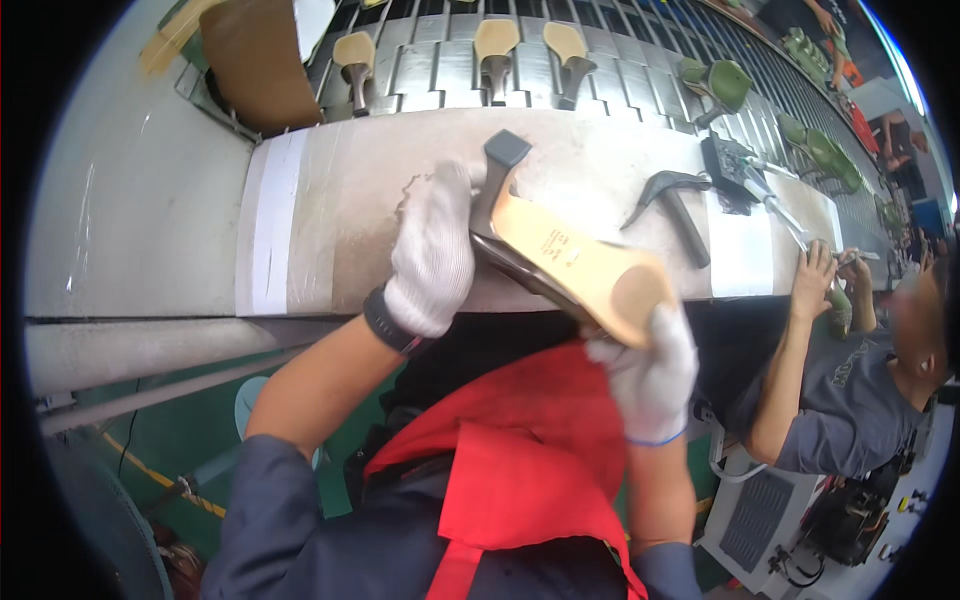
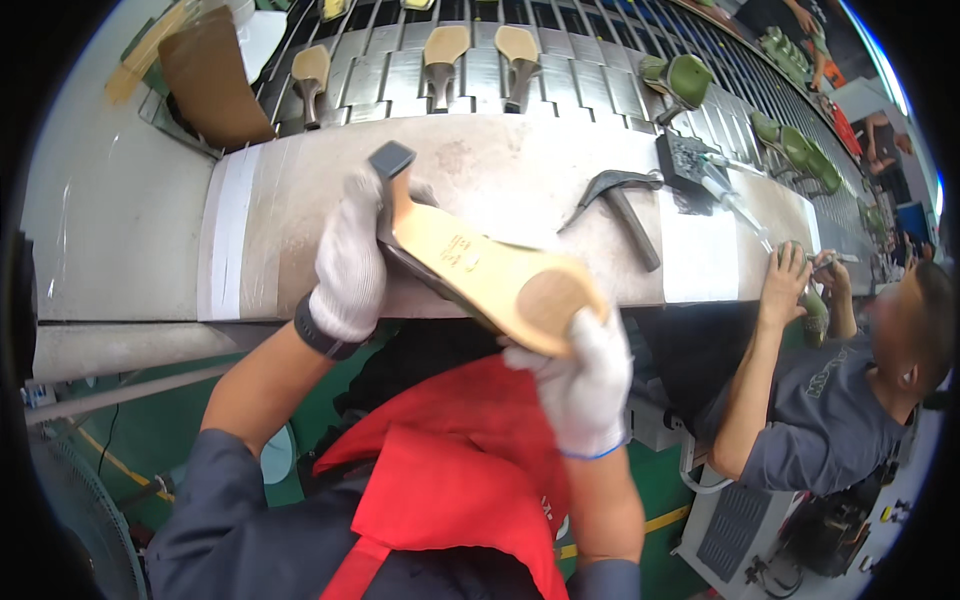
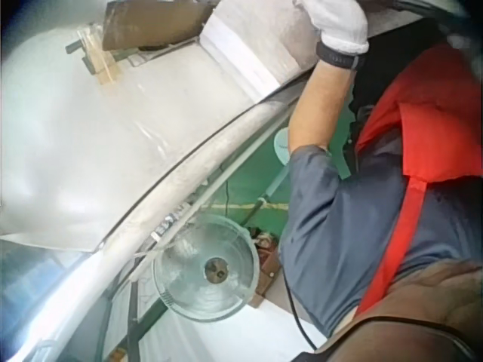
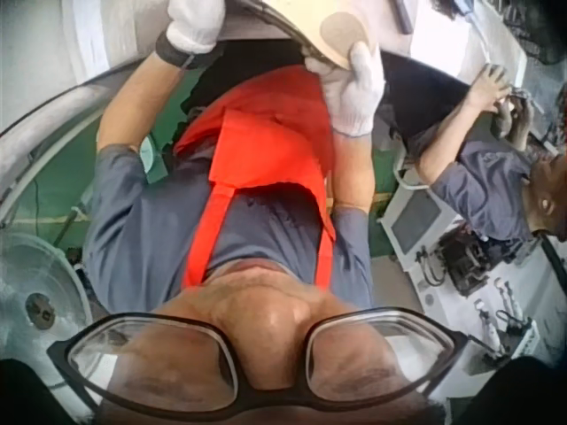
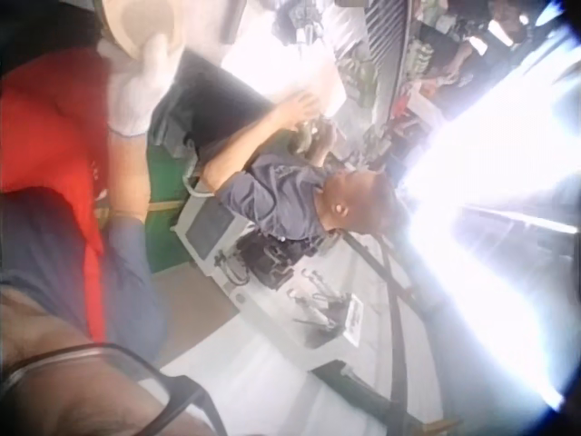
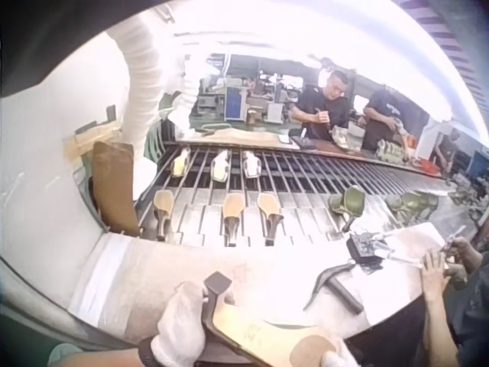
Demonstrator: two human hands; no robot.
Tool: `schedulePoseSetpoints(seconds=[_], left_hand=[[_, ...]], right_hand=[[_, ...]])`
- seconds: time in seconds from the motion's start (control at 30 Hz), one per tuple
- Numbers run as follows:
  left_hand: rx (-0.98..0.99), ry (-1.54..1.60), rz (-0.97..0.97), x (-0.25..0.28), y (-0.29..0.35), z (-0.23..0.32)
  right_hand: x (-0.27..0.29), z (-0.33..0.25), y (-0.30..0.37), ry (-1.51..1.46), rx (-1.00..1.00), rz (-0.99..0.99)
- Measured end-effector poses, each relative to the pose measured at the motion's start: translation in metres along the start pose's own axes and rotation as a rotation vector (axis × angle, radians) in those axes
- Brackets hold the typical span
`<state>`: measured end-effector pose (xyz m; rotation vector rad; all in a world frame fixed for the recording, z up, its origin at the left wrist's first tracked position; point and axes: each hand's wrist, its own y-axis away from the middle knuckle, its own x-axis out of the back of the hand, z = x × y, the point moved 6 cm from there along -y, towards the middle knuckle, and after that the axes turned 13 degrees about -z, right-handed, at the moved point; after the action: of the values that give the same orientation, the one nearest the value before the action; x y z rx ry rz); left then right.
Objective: The person aligns and presses outsoles onto high-heeled shoe lasts by hand, hammers along the edges and heels with a hammer, and places the assembled shoes onto a conveyor.
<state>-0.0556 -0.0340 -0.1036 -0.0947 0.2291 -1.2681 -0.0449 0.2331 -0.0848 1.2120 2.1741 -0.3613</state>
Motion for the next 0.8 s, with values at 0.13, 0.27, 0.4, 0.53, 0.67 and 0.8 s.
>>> schedulePoseSetpoints(seconds=[0.13, 0.27, 0.4, 0.53, 0.67, 0.8], left_hand=[[-0.076, -0.072, -0.220, 0.007, -0.042, 0.038], [-0.214, -0.214, -0.588, -0.011, -0.035, 0.053], [-0.158, -0.168, -0.561, -0.013, -0.030, 0.051], [-0.257, -0.021, -0.503, -0.004, -0.026, 0.051], [-0.361, -0.088, -0.491, 0.001, -0.024, 0.054], [-0.229, -0.230, -0.593, -0.003, -0.023, 0.058]], right_hand=[[-0.013, 0.033, 0.011, 0.129, -0.114, 0.098], [-0.063, -0.013, -0.022, 1.237, 0.107, -0.147], [-0.123, -0.058, -0.061, 1.266, 0.090, -0.266], [-0.159, -0.055, -0.056, 1.733, 0.507, -0.550], [-0.151, -0.041, -0.040, 1.771, 0.629, -0.601], [-0.150, -0.033, -0.031, 1.829, 0.625, -0.590]])
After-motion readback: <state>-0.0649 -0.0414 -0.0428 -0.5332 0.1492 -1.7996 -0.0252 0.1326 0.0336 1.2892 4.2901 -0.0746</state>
